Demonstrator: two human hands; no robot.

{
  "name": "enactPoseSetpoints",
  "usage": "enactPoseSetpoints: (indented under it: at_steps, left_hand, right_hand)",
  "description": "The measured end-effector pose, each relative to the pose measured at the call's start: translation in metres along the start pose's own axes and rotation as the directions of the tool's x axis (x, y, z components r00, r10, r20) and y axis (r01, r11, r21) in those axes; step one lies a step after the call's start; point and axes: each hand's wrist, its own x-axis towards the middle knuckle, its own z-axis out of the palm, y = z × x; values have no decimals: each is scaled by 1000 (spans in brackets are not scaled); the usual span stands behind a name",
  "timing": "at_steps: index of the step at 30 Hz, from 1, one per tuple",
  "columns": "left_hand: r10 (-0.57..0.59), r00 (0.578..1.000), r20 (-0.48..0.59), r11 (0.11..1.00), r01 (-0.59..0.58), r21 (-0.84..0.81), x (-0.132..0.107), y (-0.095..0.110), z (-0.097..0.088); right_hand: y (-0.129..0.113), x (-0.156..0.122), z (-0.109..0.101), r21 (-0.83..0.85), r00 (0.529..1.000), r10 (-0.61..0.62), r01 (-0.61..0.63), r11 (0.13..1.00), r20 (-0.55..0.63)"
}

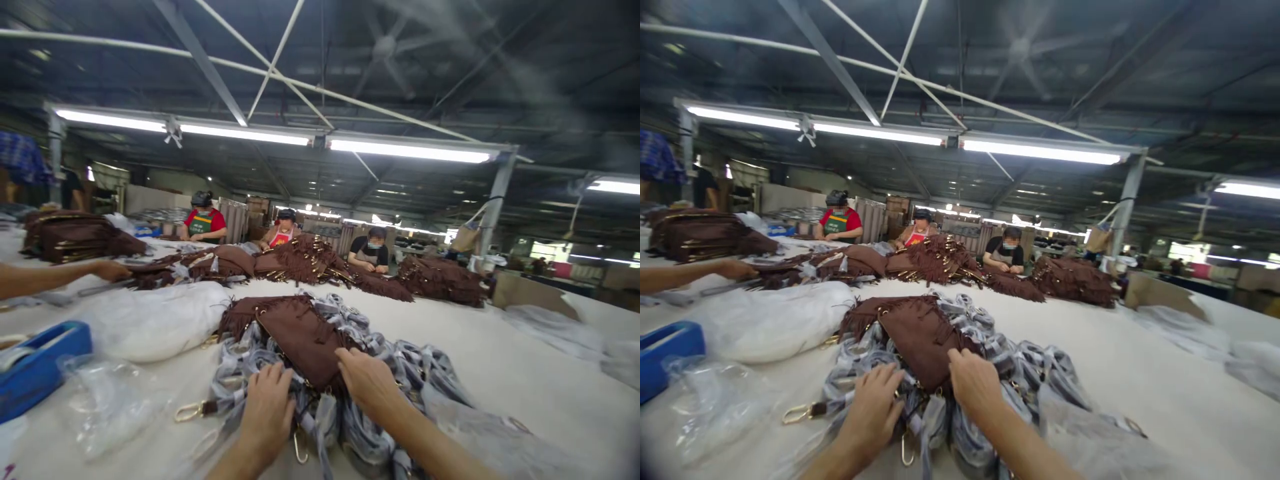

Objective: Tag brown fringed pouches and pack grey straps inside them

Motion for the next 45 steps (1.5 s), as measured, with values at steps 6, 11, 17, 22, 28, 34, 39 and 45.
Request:
enactPoseSetpoints:
  at_steps: [6, 11, 17, 22, 28, 34, 39, 45]
  left_hand:
    - [-8, 1000, -19, 996, 10, 90, 35, 4, 33]
    - [188, 982, -11, 971, -184, 155, 39, 0, 30]
    - [289, 954, -85, 916, -250, 314, 41, -38, -36]
    - [117, 990, -77, 922, -80, 379, 28, -123, -83]
    - [14, 1000, 17, 896, -20, 443, 0, -114, -60]
    - [263, 962, 73, 942, -272, 196, -10, -48, -22]
    - [323, 946, 40, 937, -325, 129, 0, -38, 9]
    - [287, 957, 30, 957, -288, 30, 11, -35, 19]
  right_hand:
    - [-43, -6, 17, 55, 998, -57, 58, 997, -14]
    - [-49, 12, 40, -45, 999, -47, 46, 998, -21]
    - [-19, 8, 25, -157, 942, -297, 273, 949, -157]
    - [46, -4, 12, -229, 961, -276, 263, 937, -25]
    - [16, -7, -16, -89, 970, -236, 241, 967, 56]
    - [-29, 17, -3, -8, 949, -309, 310, 951, 55]
    - [-12, 48, 6, 17, 952, -296, 296, 955, 82]
    - [-2, 69, -12, 26, 992, -95, 97, 995, -85]
